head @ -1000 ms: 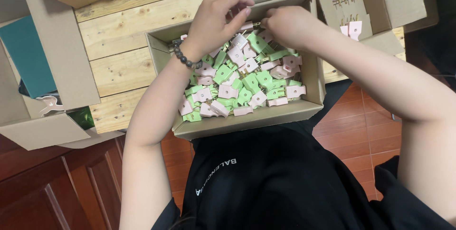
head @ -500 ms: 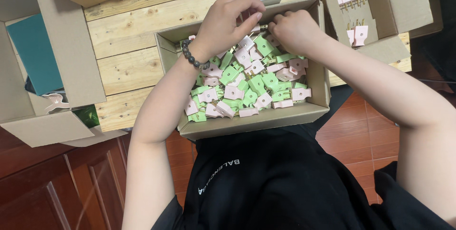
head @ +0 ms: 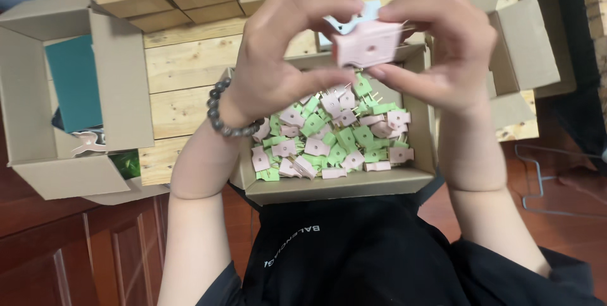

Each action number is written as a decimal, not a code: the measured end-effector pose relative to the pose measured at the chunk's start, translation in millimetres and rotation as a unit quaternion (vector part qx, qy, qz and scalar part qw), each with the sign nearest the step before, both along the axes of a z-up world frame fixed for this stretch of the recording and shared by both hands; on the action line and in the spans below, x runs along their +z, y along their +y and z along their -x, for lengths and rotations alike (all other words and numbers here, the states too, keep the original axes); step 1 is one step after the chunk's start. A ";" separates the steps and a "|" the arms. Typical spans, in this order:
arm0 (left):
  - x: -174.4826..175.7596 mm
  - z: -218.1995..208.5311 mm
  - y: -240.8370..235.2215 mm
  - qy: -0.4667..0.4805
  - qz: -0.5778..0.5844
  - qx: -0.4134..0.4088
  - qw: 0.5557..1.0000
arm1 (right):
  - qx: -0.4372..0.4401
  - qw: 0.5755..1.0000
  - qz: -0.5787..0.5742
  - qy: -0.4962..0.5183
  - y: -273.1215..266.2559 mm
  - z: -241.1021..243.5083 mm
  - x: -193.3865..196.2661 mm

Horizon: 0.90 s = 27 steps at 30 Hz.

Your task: The person is sorting small pink and green plastic plug components from a large box and placing them into smaller cardboard boxes by hand. They pick up each component, briefly check it, and place it into one of the designated boxes on the wooden table.

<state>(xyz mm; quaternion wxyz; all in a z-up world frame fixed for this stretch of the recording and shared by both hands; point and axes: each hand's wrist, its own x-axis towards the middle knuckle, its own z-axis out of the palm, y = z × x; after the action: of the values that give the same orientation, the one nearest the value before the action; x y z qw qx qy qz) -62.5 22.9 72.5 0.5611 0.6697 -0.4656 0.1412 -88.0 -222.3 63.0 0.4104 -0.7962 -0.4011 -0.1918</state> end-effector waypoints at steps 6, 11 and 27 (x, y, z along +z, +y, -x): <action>8.8 14.4 -9.6 -0.099 -0.025 -0.037 0.994 | 0.192 0.909 -0.353 -0.112 25.5 -28.5 -58.4; -44.7 2.2 -23.2 -0.028 -0.021 0.030 0.999 | 0.002 0.908 -0.409 -0.092 35.4 -23.8 -96.0; -60.1 -7.2 -33.4 0.016 0.059 0.030 0.998 | -0.027 0.910 -0.412 -0.034 3.6 -41.7 -134.1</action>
<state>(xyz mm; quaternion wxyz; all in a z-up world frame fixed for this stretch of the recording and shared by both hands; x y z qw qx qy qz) -55.3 -10.5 12.5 0.6025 0.6510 -0.4275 0.1743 -46.3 -218.7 -71.1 0.6825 -0.5601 -0.2785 -0.3780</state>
